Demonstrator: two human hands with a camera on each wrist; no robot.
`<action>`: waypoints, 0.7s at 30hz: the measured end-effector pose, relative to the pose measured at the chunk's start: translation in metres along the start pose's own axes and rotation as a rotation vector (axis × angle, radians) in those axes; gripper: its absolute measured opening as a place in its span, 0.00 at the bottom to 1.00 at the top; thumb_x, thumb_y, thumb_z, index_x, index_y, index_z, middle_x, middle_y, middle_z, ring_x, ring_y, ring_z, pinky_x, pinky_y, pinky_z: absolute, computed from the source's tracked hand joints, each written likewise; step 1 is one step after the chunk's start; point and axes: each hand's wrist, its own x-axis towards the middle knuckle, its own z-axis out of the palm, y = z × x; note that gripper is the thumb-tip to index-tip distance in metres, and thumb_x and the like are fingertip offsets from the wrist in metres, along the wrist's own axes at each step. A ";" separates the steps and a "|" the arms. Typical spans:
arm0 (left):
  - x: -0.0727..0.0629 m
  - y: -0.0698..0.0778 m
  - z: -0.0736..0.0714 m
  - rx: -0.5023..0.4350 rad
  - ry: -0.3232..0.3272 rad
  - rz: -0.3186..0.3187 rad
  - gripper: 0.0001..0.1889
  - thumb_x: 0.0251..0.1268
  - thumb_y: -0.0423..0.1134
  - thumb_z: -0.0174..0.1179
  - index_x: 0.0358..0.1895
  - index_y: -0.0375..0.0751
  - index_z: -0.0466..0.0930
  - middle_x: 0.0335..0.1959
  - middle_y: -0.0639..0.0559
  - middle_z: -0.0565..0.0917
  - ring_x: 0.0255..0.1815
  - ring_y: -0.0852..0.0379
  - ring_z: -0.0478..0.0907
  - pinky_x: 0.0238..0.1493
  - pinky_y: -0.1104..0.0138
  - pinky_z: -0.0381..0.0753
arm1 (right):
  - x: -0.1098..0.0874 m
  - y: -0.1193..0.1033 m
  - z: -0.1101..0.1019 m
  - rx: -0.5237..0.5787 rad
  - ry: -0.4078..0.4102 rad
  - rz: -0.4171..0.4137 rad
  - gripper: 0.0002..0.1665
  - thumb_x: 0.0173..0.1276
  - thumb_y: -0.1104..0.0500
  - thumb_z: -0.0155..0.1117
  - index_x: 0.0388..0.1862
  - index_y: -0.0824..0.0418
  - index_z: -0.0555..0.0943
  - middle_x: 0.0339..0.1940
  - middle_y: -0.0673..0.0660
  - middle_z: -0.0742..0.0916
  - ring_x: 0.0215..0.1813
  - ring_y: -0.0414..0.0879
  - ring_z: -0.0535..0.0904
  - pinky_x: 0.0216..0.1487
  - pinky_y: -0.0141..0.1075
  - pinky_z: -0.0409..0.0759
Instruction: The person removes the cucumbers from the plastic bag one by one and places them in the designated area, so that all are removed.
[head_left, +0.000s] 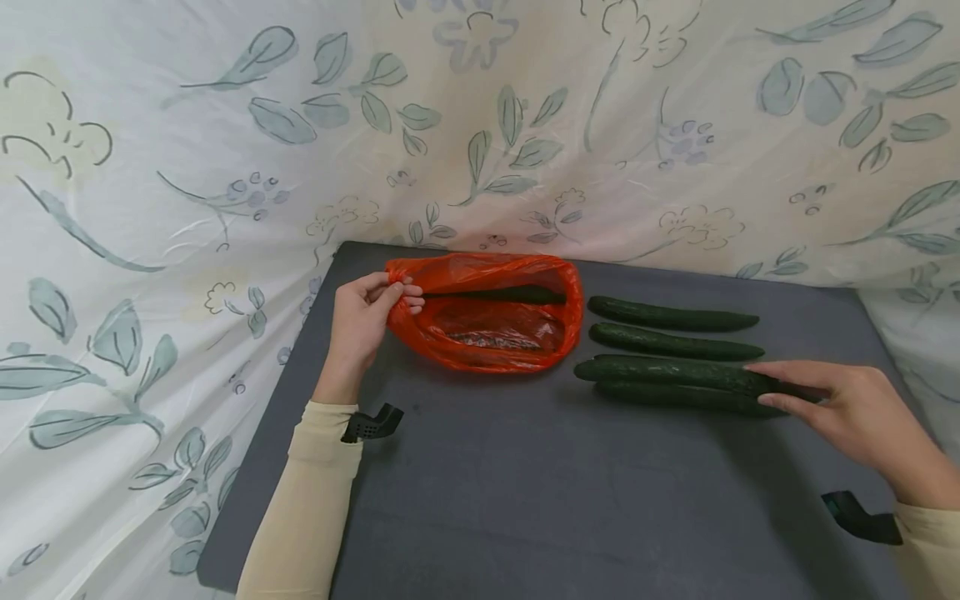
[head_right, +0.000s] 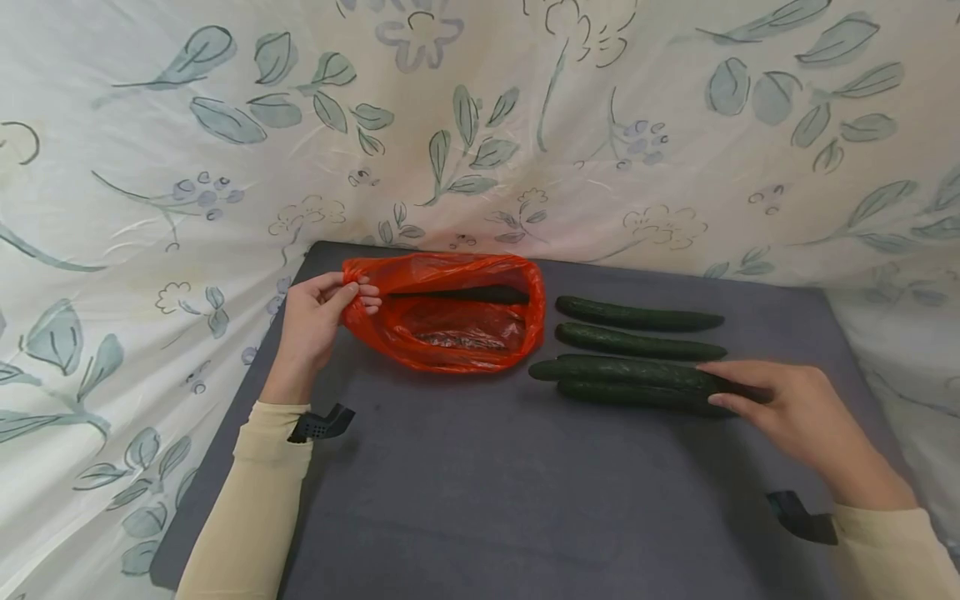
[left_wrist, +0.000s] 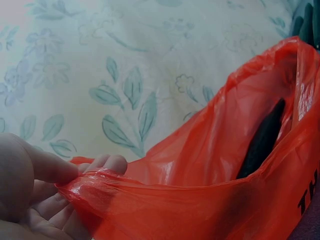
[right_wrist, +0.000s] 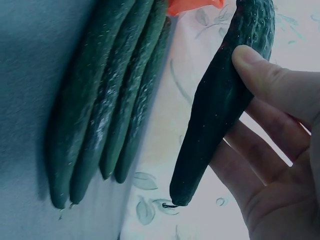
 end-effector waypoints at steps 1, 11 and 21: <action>0.000 0.000 0.000 0.003 0.001 -0.002 0.15 0.83 0.26 0.58 0.62 0.16 0.80 0.45 0.33 0.90 0.38 0.49 0.93 0.48 0.59 0.92 | -0.001 0.001 0.001 -0.005 -0.006 0.002 0.34 0.45 0.70 0.89 0.55 0.59 0.93 0.47 0.65 0.93 0.37 0.59 0.90 0.26 0.28 0.80; 0.001 0.002 -0.001 0.012 0.003 -0.011 0.15 0.83 0.26 0.58 0.63 0.16 0.79 0.46 0.32 0.90 0.37 0.53 0.92 0.48 0.60 0.92 | -0.016 0.016 0.008 0.023 -0.074 0.012 0.32 0.46 0.70 0.88 0.54 0.58 0.93 0.45 0.63 0.93 0.37 0.54 0.90 0.25 0.31 0.84; 0.002 0.001 -0.002 0.040 0.003 -0.014 0.15 0.83 0.27 0.58 0.63 0.18 0.80 0.47 0.30 0.89 0.38 0.51 0.93 0.49 0.60 0.92 | -0.023 0.022 0.017 0.026 -0.186 0.055 0.28 0.51 0.67 0.88 0.53 0.61 0.93 0.44 0.65 0.93 0.33 0.45 0.89 0.24 0.32 0.85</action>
